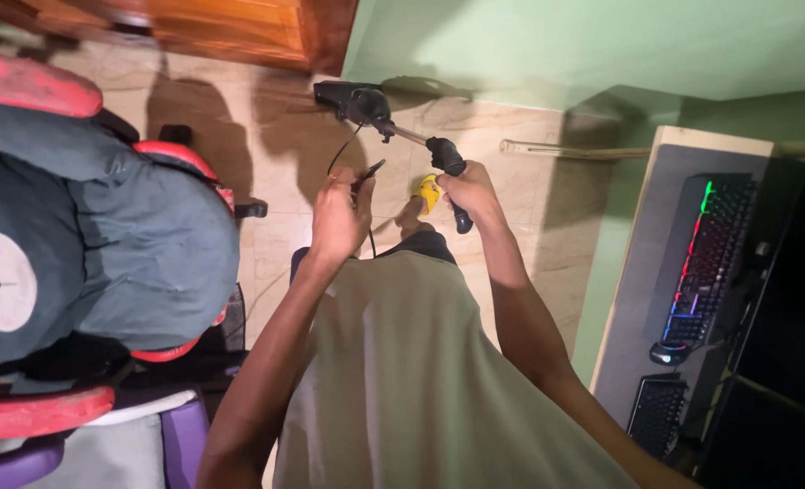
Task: Assemble a handheld vacuum cleaner by attaching the floor nozzle and extension pipe.
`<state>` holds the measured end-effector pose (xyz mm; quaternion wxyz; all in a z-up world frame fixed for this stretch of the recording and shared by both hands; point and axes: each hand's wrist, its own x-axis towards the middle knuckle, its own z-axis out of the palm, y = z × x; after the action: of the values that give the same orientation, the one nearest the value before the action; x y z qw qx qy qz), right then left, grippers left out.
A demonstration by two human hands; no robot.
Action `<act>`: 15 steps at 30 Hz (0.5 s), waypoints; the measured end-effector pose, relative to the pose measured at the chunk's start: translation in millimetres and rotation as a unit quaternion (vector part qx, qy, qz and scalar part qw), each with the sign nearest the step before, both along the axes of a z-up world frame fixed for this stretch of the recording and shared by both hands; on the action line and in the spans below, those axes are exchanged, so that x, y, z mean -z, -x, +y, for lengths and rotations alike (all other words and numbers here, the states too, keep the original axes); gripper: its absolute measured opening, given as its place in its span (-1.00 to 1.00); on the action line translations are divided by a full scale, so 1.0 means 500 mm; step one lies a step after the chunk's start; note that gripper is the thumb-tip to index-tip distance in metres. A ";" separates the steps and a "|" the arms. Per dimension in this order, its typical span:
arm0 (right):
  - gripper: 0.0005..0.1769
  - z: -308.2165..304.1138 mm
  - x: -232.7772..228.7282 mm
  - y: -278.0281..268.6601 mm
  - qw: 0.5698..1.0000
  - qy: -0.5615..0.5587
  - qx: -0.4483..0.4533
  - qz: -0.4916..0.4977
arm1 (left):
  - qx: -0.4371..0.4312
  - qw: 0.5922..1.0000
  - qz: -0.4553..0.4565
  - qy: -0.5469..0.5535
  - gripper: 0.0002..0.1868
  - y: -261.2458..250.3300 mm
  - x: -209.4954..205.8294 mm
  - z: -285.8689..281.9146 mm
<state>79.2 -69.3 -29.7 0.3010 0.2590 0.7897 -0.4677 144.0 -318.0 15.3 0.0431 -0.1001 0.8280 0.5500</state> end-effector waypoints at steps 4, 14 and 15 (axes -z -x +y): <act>-0.84 0.044 -0.015 -0.012 1.000 -0.002 0.028 0.010 | 0.015 1.000 -0.004 -0.005 -0.83 0.013 -0.013 0.031; -0.78 0.157 -0.060 -0.062 0.994 -0.055 0.088 0.028 | 0.094 0.995 0.010 -0.024 -0.80 0.041 -0.012 0.115; -0.79 0.164 -0.076 -0.065 0.994 -0.051 0.091 0.040 | 0.104 0.994 0.006 -0.029 -0.80 0.043 -0.008 0.125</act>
<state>111.6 12.5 8.5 0.2120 0.3256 0.7970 -0.4625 122.3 -255.7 19.4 0.0985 -0.0088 0.8177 0.5671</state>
